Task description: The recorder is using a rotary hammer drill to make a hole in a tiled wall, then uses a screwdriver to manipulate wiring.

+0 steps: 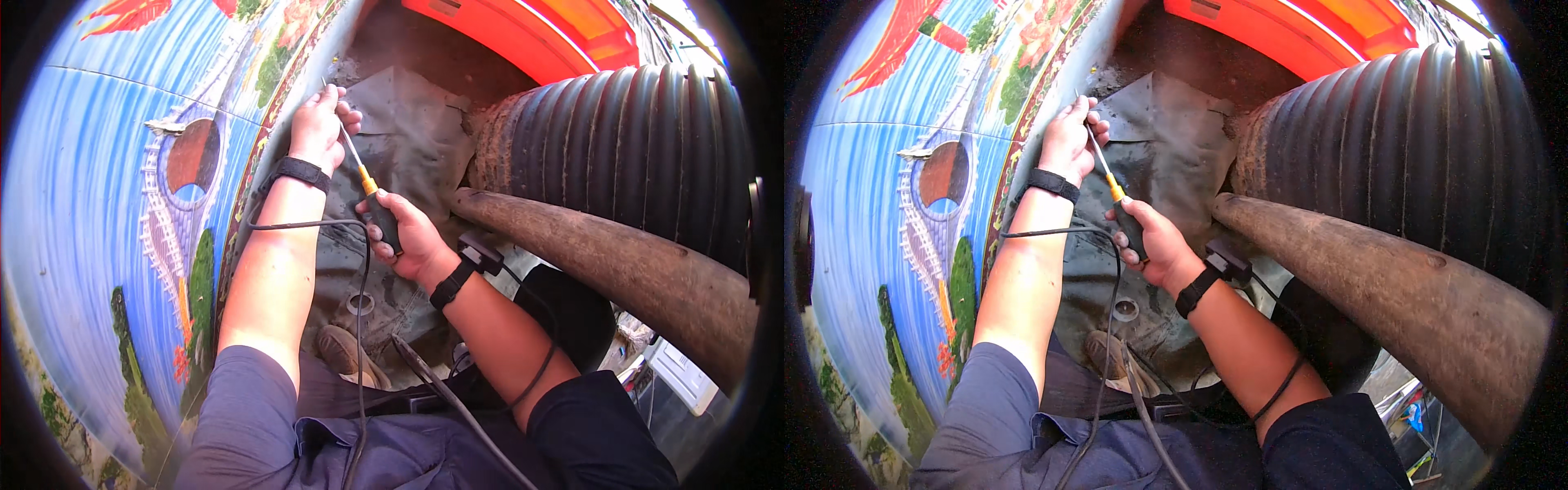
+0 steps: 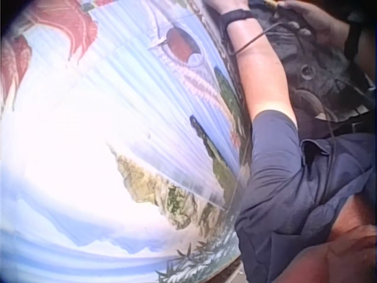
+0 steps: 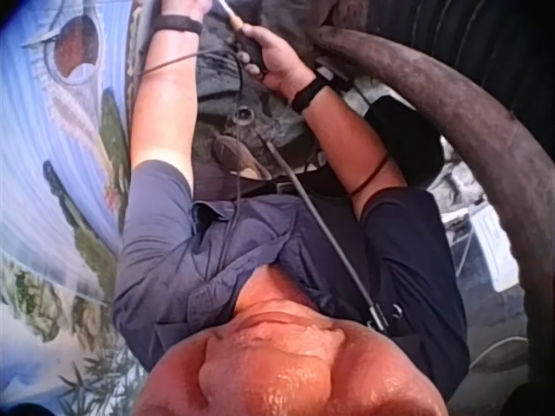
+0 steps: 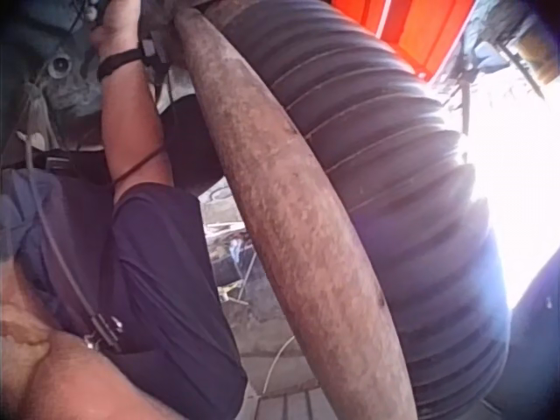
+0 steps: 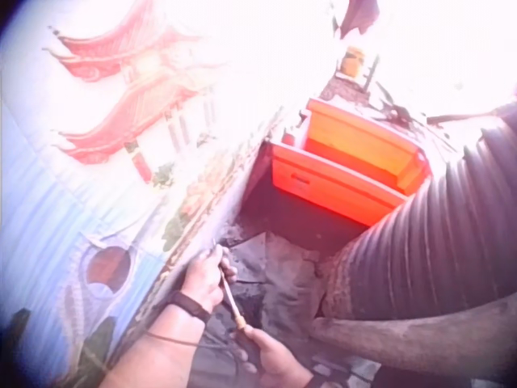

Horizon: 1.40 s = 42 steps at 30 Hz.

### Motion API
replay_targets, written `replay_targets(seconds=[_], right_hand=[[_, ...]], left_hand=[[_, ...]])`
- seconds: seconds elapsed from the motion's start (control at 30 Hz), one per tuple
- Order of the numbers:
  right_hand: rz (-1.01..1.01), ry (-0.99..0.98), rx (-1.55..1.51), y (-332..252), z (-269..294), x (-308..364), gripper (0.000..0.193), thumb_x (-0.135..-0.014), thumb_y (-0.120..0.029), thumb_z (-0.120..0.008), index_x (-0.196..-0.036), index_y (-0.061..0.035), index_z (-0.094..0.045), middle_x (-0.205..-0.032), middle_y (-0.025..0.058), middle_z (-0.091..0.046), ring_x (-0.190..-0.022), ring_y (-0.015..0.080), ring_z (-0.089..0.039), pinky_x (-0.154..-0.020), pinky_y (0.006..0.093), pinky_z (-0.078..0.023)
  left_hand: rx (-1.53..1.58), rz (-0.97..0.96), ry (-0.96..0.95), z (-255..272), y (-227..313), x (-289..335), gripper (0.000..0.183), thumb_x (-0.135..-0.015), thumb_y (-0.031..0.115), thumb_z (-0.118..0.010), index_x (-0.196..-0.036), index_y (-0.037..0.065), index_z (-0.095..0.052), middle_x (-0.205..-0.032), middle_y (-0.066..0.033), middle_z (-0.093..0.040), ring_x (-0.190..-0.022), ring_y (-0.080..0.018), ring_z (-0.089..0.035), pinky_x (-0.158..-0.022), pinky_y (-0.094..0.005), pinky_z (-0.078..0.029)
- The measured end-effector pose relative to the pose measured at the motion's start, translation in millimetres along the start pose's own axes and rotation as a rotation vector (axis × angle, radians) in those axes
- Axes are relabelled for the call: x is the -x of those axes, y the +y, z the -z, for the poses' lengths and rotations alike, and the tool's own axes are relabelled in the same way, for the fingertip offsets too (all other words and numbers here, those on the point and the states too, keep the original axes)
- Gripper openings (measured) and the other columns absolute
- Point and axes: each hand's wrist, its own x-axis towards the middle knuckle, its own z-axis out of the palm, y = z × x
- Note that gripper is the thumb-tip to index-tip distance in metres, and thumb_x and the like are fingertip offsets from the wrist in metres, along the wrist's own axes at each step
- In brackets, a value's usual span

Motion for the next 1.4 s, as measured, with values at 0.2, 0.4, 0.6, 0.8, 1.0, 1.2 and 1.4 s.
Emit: replay_targets(seconds=[0.2,0.4,0.6,0.8,1.0,1.2,1.4], right_hand=[[0.026,0.064,0.031,1.3,-0.9,-10.7,0.034,-0.096,-0.043,-0.052,-0.104,-0.0106,-0.062,-0.066,-0.0006,-0.055,-0.044,0.0112,-0.045,-0.04,0.0255,-0.031],[-0.013,0.0,0.124,12.5,10.2,-35.7,0.039,-0.096,-0.045,-0.052,-0.105,-0.0089,-0.063,-0.07,0.0,-0.058,-0.055,0.0126,-0.054,-0.049,0.0273,-0.041],[0.285,0.238,0.225,-25.5,20.6,-82.2,0.05,-0.097,-0.042,-0.058,-0.127,-0.0029,-0.053,-0.109,0.0077,-0.061,-0.099,0.0201,-0.059,-0.083,0.0359,-0.05],[0.31,0.447,-0.108,-71.6,8.6,-130.3,0.057,-0.095,-0.033,-0.064,-0.135,0.0028,-0.045,-0.124,0.0177,-0.055,-0.104,0.0302,-0.061,-0.083,0.0407,-0.055],[0.293,0.455,-0.141,-87.1,-11.8,-147.0,0.034,-0.093,-0.024,-0.068,-0.11,0.0019,-0.056,-0.107,0.014,-0.065,-0.083,0.0231,-0.068,-0.06,0.0332,-0.053],[0.54,1.062,0.748,-88.9,12.1,-150.0,0.051,-0.081,-0.032,-0.076,-0.117,0.0008,-0.059,-0.099,0.016,-0.069,-0.08,0.0247,-0.069,-0.072,0.0353,-0.055],[0.569,0.908,0.922,-90.9,16.3,-163.0,0.037,-0.08,-0.032,-0.075,-0.098,0.0,-0.068,-0.084,0.0125,-0.069,-0.082,0.0237,-0.066,-0.076,0.0365,-0.053]], left_hand=[[0.016,0.09,0.077,-8.6,-11.5,11.1,0.024,-0.104,0.033,-0.048,-0.105,0.011,-0.058,-0.074,-0.0012,-0.058,-0.065,-0.0185,-0.063,-0.059,-0.0332,-0.052],[0.088,0.129,0.086,10.5,-16.0,2.4,0.024,-0.105,0.031,-0.042,-0.101,0.009,-0.051,-0.07,-0.0008,-0.049,-0.052,-0.0126,-0.045,-0.044,-0.0275,-0.034],[-0.035,0.184,-0.06,22.4,-13.6,7.5,0.023,-0.105,0.03,-0.046,-0.101,0.009,-0.051,-0.07,0.0006,-0.049,-0.05,-0.008,-0.04,-0.041,-0.0224,-0.029],[-0.063,0.183,-0.115,14.6,-11.6,4.6,0.025,-0.105,0.032,-0.048,-0.102,0.008,-0.052,-0.069,0.0015,-0.049,-0.046,-0.0064,-0.04,-0.04,-0.0209,-0.028],[-0.033,0.193,-0.093,22.0,-15.5,5.2,0.025,-0.105,0.032,-0.048,-0.101,0.008,-0.053,-0.068,0.001,-0.05,-0.046,-0.0068,-0.04,-0.04,-0.0212,-0.028],[-0.083,0.184,-0.089,14.2,-14.6,6.8,0.025,-0.105,0.031,-0.048,-0.101,0.008,-0.053,-0.068,0.0015,-0.05,-0.046,-0.0067,-0.04,-0.04,-0.021,-0.028],[-0.079,0.207,-0.092,20.0,-19.9,6.1,0.023,-0.105,0.03,-0.048,-0.099,0.009,-0.053,-0.067,0.0019,-0.049,-0.046,-0.0064,-0.041,-0.04,-0.0207,-0.028]])
